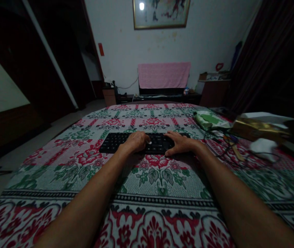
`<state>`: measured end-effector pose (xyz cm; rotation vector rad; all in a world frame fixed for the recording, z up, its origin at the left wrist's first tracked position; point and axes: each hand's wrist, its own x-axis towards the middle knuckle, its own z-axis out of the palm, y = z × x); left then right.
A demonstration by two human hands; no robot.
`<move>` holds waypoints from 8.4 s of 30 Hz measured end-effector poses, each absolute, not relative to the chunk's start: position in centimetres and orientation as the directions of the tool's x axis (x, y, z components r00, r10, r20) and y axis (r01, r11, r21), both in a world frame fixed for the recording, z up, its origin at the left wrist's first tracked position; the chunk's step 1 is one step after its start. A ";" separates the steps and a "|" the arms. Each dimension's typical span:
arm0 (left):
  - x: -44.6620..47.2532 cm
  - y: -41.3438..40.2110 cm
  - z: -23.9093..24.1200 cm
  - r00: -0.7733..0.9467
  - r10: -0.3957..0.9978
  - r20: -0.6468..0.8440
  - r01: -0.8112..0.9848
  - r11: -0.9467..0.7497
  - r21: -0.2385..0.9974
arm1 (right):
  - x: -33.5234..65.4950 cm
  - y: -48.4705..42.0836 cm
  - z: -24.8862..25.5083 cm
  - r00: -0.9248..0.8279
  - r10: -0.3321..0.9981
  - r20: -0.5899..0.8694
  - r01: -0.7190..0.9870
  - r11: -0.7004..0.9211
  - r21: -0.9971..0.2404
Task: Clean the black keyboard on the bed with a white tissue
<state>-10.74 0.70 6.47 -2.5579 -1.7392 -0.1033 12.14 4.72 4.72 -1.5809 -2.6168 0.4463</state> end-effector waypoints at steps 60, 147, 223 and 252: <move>-8.3 -2.0 4.4 0.327 0.927 0.183 0.938 -0.342 0.059 | 9.1 2.1 1.0 -0.157 0.890 0.428 0.848 0.343 -0.403; -12.2 -0.4 5.6 0.386 0.918 0.094 0.903 -0.396 0.166 | 9.0 2.4 0.1 -0.173 0.841 0.513 0.856 0.386 -0.344; -11.5 0.3 3.7 0.047 0.962 0.271 0.988 -0.085 0.131 | 8.8 2.3 0.1 -0.153 0.850 0.504 0.869 0.359 -0.341; -12.4 4.1 2.8 -0.048 0.921 0.387 0.975 -0.040 0.217 | 8.6 2.1 0.3 -0.138 0.841 0.523 0.869 0.356 -0.344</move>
